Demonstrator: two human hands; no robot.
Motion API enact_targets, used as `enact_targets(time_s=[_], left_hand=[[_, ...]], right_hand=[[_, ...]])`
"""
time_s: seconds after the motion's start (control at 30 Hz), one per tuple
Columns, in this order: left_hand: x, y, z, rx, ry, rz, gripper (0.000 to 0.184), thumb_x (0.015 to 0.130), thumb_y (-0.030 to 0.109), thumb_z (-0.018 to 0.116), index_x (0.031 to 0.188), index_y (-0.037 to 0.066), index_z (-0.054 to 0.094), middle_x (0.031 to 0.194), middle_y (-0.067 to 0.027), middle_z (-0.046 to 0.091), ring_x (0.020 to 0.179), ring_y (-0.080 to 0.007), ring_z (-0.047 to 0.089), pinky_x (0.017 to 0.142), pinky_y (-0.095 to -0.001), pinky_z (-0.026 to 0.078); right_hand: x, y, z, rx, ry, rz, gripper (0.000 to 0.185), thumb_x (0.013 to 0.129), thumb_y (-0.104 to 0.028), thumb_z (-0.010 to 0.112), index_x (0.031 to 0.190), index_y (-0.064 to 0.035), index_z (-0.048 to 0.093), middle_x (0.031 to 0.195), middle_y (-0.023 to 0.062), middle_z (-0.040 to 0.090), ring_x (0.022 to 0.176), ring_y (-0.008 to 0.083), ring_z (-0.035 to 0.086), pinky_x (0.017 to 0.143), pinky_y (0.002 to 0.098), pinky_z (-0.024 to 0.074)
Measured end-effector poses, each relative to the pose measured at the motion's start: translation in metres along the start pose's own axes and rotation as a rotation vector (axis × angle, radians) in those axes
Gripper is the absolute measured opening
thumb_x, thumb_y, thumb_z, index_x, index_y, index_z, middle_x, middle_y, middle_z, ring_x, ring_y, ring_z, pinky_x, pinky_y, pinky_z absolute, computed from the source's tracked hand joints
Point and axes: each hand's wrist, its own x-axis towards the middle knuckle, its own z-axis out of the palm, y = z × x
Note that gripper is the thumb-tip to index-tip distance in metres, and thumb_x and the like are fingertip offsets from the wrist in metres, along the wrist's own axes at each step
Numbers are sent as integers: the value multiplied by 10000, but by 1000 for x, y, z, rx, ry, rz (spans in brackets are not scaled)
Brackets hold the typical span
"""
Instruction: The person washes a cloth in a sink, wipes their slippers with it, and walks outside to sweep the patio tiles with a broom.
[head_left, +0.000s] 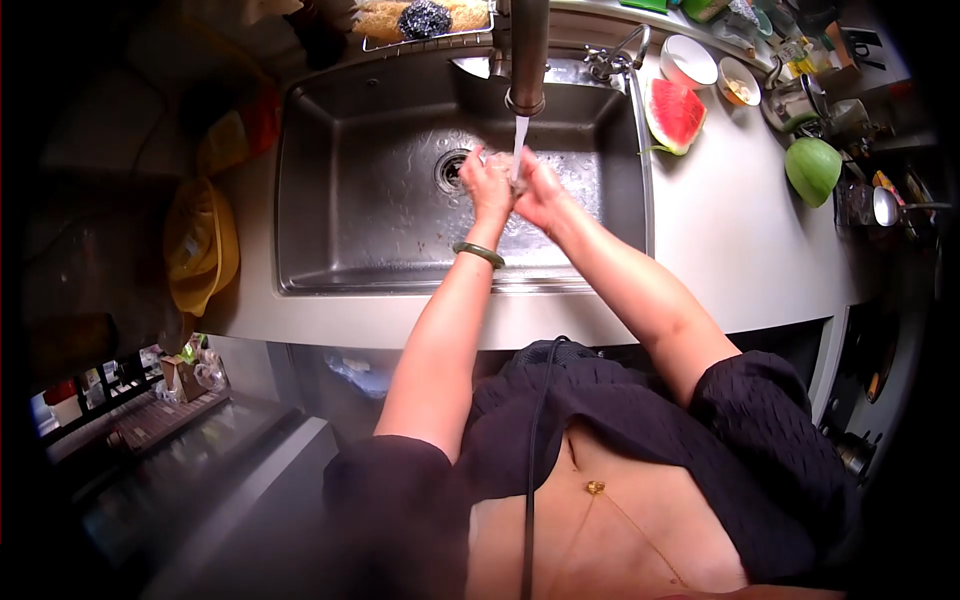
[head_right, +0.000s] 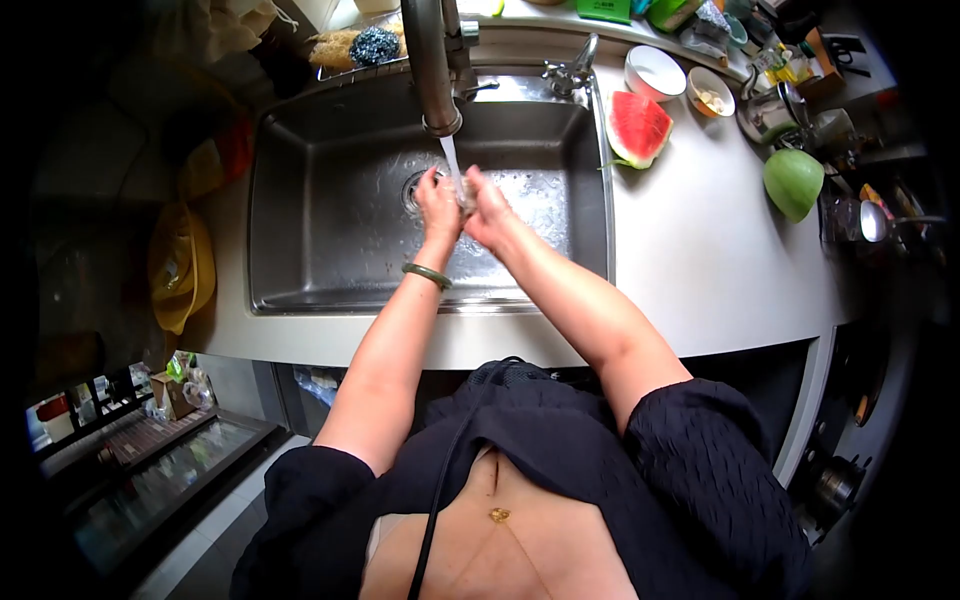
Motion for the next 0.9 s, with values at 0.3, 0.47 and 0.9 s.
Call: enact_targets(time_s=[0.3,0.47,0.9], left_hand=[[1,17,-38,128,-230,494,396,849,130,420,1211,-29,421,1197,-223,465,1141,-361,409,969,-404,317],[-17,25,-34,-81,-298,475,417,887,230,382,1227,-9,419,1252,-191,433,1196,-349,365,1038,-413,191],[-5,4,-22,132,107,687,175,785,134,435,675,39,533,696,-149,538,697,-315,513,661,-407,410]], right_hand=[[-5,-1,4,51,-150,132,378,917,-350,319,998,-54,540,981,104,593,934,242,556,867,395,427],[26,7,-12,49,-109,-2,300,906,-313,389,922,-56,543,914,88,591,889,231,558,814,394,461],[31,31,-10,4,92,-58,295,916,-297,352,882,-65,530,879,112,580,838,250,559,744,400,470]])
